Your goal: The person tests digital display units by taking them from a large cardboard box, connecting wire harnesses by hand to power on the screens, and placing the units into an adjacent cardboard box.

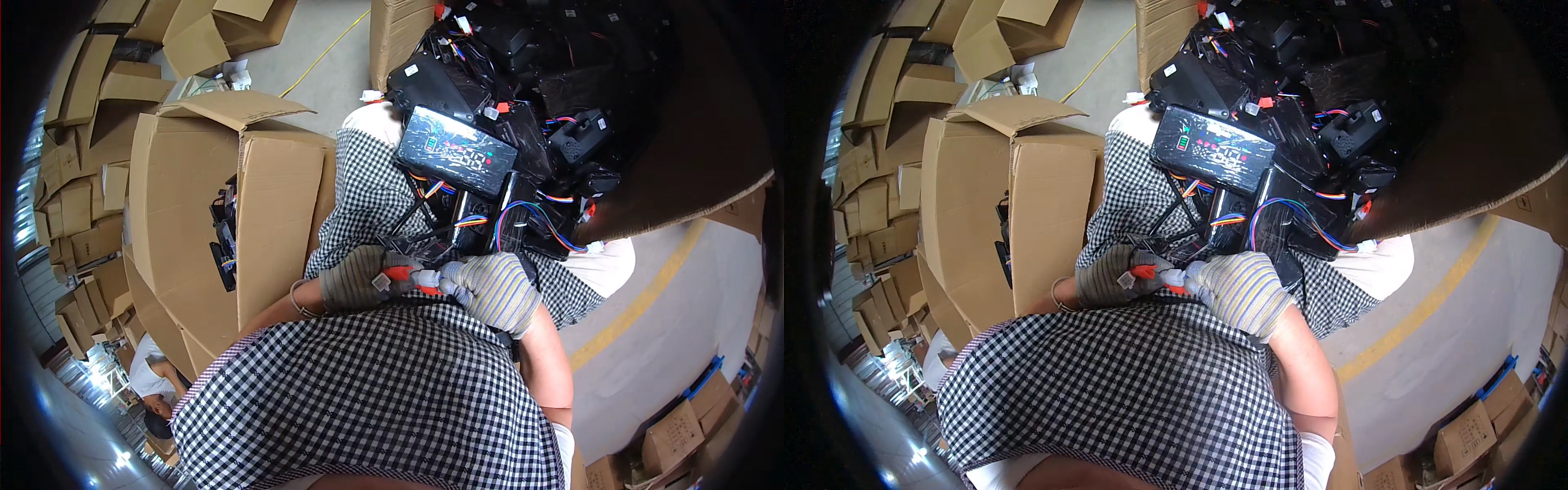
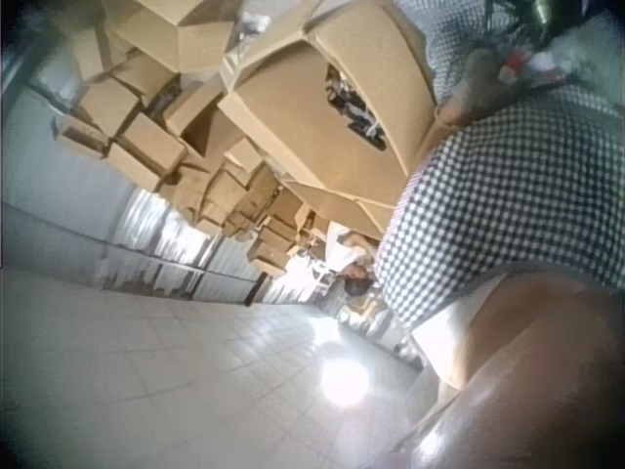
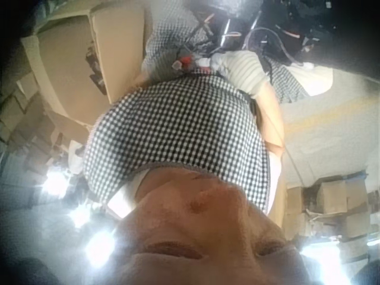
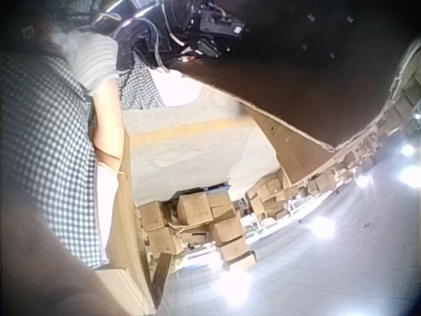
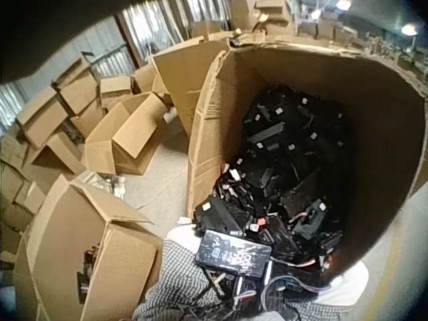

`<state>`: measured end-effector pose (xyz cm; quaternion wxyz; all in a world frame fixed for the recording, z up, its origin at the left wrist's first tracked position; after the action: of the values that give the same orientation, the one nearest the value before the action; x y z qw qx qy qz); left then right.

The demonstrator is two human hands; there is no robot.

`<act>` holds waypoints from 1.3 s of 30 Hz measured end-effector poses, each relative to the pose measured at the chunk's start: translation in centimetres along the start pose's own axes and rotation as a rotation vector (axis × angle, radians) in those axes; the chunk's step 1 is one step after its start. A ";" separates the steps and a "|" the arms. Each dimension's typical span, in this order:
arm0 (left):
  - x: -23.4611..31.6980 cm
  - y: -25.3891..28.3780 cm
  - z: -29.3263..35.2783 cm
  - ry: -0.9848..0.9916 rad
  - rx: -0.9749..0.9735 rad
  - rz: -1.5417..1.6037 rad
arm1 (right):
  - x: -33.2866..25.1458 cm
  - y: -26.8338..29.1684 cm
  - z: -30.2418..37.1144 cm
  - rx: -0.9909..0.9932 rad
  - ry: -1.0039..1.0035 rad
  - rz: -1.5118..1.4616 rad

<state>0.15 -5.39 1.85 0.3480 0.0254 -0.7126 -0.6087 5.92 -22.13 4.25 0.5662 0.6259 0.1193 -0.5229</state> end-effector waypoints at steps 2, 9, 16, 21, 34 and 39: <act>0.3 1.1 -0.3 -0.020 0.073 -0.131 | 0.1 0.1 -0.5 0.000 -0.017 -0.015; -1.4 1.2 -1.8 0.189 -0.130 0.432 | 0.7 0.8 -0.5 0.005 -0.042 -0.018; 0.4 0.5 -0.5 0.031 -0.064 0.081 | 11.2 11.5 -1.1 0.869 -0.582 -0.271; -1.5 1.2 -3.2 0.332 -0.112 0.788 | 22.8 10.3 -5.6 0.743 -0.684 -0.305; -4.0 0.1 -1.5 0.559 -0.044 0.705 | 1.0 4.7 -3.1 0.119 -0.080 -0.210; -2.4 0.4 -1.3 0.132 0.144 0.232 | 2.0 2.7 -2.4 -0.238 -0.151 -0.153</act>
<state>2.79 -5.31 1.10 0.4592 0.0079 -0.7281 -0.5088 10.06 -21.93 3.78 0.6023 0.5022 0.1850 -0.5923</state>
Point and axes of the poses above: each hand's wrist, its own z-axis away from the middle knuckle, its own y-axis out of the back of the hand, x = y × z, the point moved 6 cm from there along -z, towards the middle knuckle, and after that the axes turned 8 degrees about -x, right-handed, at the moved point
